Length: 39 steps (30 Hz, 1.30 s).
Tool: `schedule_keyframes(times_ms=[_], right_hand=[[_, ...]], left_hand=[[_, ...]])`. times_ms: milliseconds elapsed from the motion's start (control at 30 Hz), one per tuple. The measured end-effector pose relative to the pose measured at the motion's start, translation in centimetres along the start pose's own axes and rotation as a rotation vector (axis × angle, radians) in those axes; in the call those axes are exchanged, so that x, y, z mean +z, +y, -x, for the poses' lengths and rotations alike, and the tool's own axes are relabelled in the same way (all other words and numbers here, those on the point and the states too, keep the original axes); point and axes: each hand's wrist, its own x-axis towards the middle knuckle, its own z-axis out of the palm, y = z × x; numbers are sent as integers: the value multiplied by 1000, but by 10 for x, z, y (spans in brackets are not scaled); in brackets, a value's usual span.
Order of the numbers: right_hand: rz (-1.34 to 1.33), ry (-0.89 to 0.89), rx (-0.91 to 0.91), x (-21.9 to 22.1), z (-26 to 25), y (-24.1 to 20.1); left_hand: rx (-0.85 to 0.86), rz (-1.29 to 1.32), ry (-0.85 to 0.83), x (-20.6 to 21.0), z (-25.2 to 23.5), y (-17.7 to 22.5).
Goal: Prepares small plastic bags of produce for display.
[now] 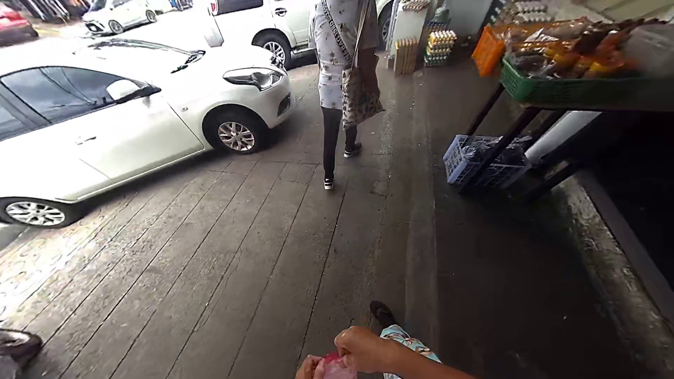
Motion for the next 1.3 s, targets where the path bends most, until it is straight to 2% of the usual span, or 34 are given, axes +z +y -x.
schedule_keyframes(times_ms=[100, 233, 333, 467, 633, 733, 833, 1000, 1133, 1300], right_hand=[[-40, 66, 39, 48, 10, -12], [-3, 124, 85, 77, 24, -23], [-42, 226, 159, 94, 37, -25], [-134, 361, 264, 129, 71, -26], [-287, 583, 502, 201, 129, -36], [-410, 770, 637, 260, 163, -48], [-477, 989, 695, 329, 192, -65], [-518, 1230, 708, 436, 215, -111], [-626, 1238, 750, 483, 223, -143], [-703, 1283, 828, 504, 244, -150]], left_hand=[[-36, 0, -52, -25, 14, -23], [-50, 3, -93, -32, 24, -42], [-30, -69, -200, -30, 25, -51], [-11, -196, -359, -20, 25, -44], [77, -442, -606, 22, 47, -33], [235, -586, -768, 52, 79, -39], [422, -679, -902, 73, 124, -48], [615, -736, -1079, 75, 194, -89], [616, -822, -1230, 65, 236, -122], [610, -894, -1390, 74, 266, -131]])
